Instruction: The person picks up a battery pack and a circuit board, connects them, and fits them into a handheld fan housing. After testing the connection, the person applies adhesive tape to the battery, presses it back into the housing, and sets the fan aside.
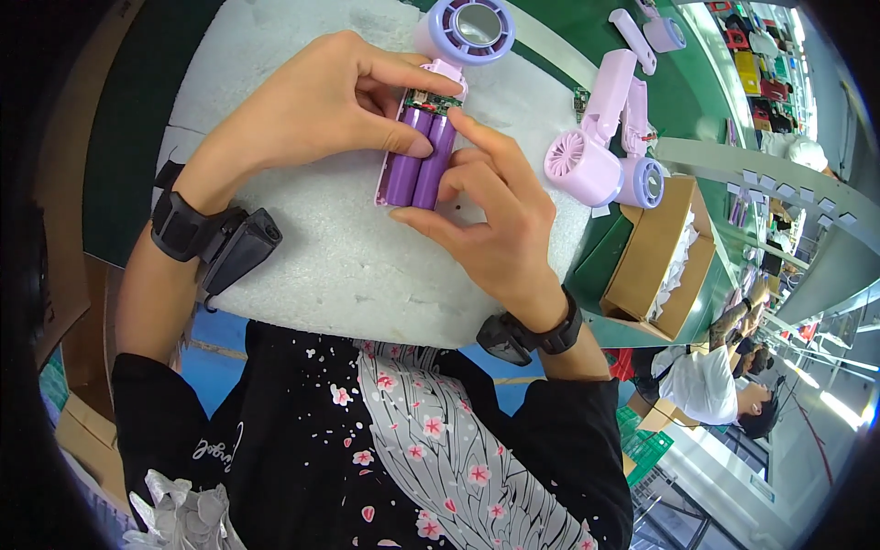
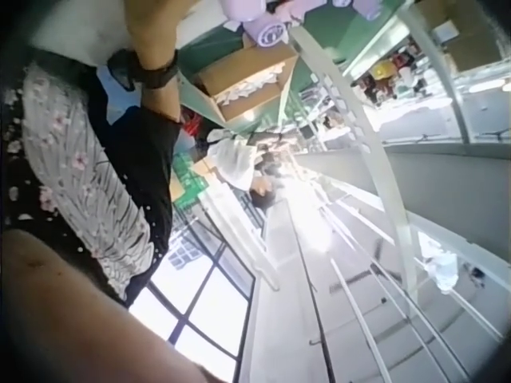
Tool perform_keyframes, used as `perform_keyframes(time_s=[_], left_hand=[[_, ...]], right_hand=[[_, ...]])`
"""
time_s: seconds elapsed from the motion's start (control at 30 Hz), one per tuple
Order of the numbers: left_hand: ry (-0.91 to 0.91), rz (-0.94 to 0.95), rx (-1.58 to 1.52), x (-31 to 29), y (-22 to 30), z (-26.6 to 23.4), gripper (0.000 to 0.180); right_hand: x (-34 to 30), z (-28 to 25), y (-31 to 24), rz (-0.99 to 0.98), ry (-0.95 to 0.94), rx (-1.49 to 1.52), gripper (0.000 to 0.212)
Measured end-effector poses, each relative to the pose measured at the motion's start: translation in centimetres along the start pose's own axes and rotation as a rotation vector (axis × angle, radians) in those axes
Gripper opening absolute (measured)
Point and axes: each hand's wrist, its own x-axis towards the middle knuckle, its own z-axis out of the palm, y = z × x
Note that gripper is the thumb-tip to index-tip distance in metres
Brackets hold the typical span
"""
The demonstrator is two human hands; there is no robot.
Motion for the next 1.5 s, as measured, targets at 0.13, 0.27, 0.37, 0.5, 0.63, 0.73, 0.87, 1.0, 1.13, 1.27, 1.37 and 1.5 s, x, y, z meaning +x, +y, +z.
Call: perform_keyframes(time_s=[0.13,0.27,0.37,0.5,0.63,0.73,0.87,1.0,1.13,1.27,1.37,1.5], left_hand=[[-0.016,-0.049,-0.09,0.1,0.3,-0.1,0.045],[-0.013,-0.09,-0.041,0.0,0.6,-0.4,0.044],[-0.015,-0.077,-0.09,0.1,0.4,-0.2,0.044],[-0.022,-0.069,-0.128,-0.1,0.6,-0.3,0.045],[-0.043,-0.069,-0.122,-0.1,0.5,-0.3,0.047],[-0.039,-0.084,-0.076,0.0,0.4,-0.3,0.048],[0.02,-0.097,-0.013,-0.2,-0.4,0.2,0.047],[0.081,-0.093,-0.045,-0.4,-0.6,0.3,0.044],[0.051,-0.151,-0.033,-0.3,0.1,0.3,0.044],[0.037,-0.18,-0.033,-0.4,0.1,0.3,0.046],[0.09,-0.117,-0.061,-0.6,-0.6,0.4,0.045],[0.106,-0.06,-0.085,-0.3,-1.0,0.5,0.047]], right_hand=[[-0.2,0.1,0.1,-0.043,-0.001,-0.037,0.042],[0.0,0.3,-0.1,-0.016,0.011,-0.019,0.048],[0.8,0.1,-0.3,0.008,0.0,-0.015,0.051],[1.0,0.0,-0.3,0.015,-0.02,-0.039,0.053],[0.7,0.6,-0.3,0.027,-0.011,-0.017,0.05],[0.6,0.6,-0.4,0.044,-0.035,-0.071,0.047],[0.7,0.6,-0.6,0.104,-0.045,-0.024,0.039],[0.5,-0.2,-0.4,0.098,0.069,0.001,0.042],[-0.9,-0.8,-1.7,-0.046,-0.089,-0.447,0.058],[-1.2,-0.4,-2.4,0.001,-0.215,-0.519,0.062],[-0.5,-0.2,-3.0,-0.015,-0.276,-0.529,0.065],[-0.6,0.1,-2.3,-0.026,-0.225,-0.482,0.055]])
